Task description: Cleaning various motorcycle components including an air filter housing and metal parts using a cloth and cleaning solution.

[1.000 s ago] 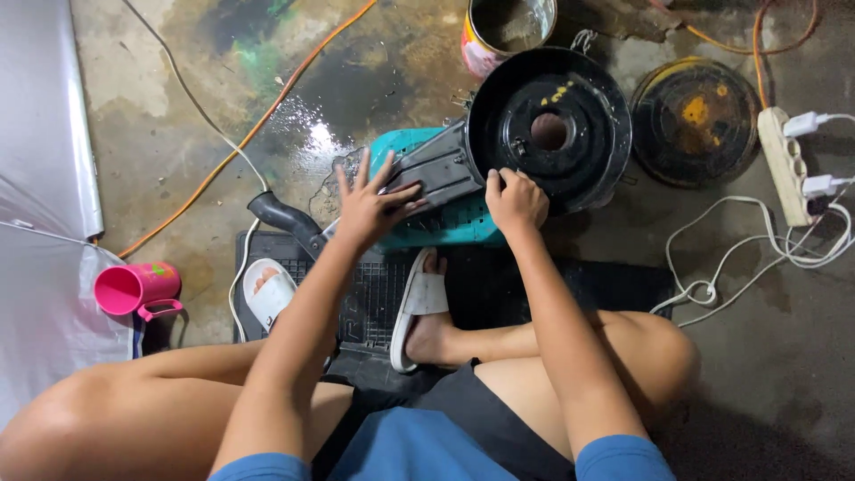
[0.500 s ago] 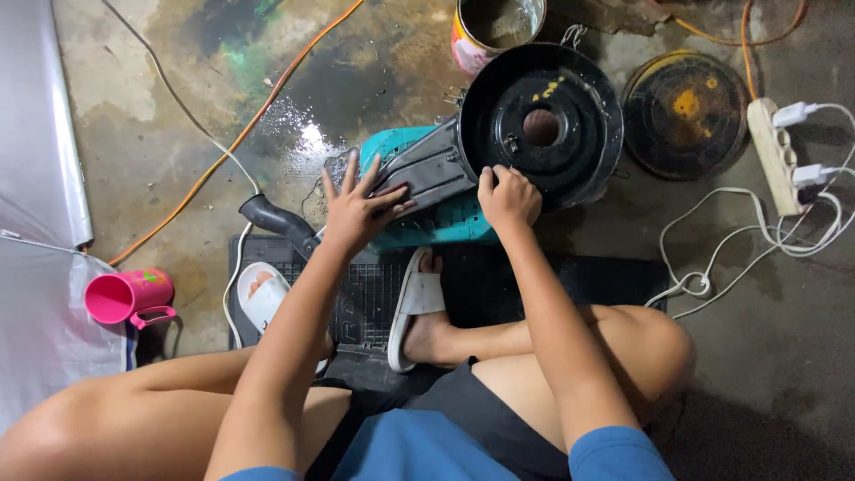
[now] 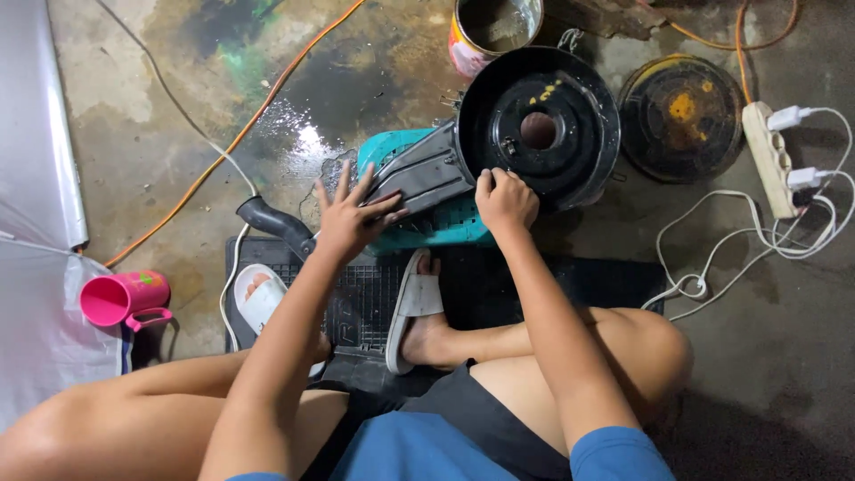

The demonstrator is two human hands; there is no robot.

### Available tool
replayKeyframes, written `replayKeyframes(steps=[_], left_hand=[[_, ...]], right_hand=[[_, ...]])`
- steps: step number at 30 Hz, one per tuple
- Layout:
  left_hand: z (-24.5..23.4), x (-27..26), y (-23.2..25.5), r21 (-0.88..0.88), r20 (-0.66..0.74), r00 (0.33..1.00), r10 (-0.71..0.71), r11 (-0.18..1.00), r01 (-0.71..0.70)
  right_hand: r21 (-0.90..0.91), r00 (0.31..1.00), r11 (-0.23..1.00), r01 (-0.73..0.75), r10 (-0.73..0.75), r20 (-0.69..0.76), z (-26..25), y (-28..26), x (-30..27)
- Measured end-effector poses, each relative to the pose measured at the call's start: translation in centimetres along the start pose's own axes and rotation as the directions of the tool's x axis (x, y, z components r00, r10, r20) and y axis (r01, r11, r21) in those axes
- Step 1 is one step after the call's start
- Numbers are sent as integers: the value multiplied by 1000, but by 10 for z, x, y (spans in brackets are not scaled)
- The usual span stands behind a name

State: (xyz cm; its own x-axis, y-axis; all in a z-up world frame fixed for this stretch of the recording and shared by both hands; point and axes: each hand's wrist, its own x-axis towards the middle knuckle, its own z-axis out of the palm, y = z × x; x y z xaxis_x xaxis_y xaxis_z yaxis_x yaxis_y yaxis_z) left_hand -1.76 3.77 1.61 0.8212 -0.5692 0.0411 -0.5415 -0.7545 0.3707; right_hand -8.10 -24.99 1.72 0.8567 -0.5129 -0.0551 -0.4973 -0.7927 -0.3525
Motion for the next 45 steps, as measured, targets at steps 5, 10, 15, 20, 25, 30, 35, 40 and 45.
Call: replayKeyframes(steps=[5,10,15,20,25,30,35,40,45], left_hand=[[31,39,35,-4,-46,998,42,999,-43],[23,33,22,-11,-27,995,101,995,-101],[3,-9,-13,22,-15,999,47,999,-46],[23,24,17,35,-68,994,86,996,-83],[40,28,30,46,-90,989,117,992,-113],[16,-3,1,-18,15,992,129,992,-129],[9,1,1,-65,21,997,71,995,-70],[14,27,21,-66,-1,999,-33,997,32],[20,39,29,-79,-9,1000,-21,997,20]], right_hand=[[4,999,999,44,-44,10,-7,5,-2],[23,998,998,65,-64,-7,-4,6,-1],[10,999,1000,17,-17,-47,0,3,-2],[20,994,998,61,-59,-89,-3,1,-3],[53,997,996,78,-77,-19,-8,5,-3],[43,997,997,60,-57,-56,-2,7,-2],[3,997,998,58,-57,-48,-2,6,-1],[-10,998,999,50,-50,-44,-2,5,-2],[44,995,995,89,-87,-45,-6,8,-1]])
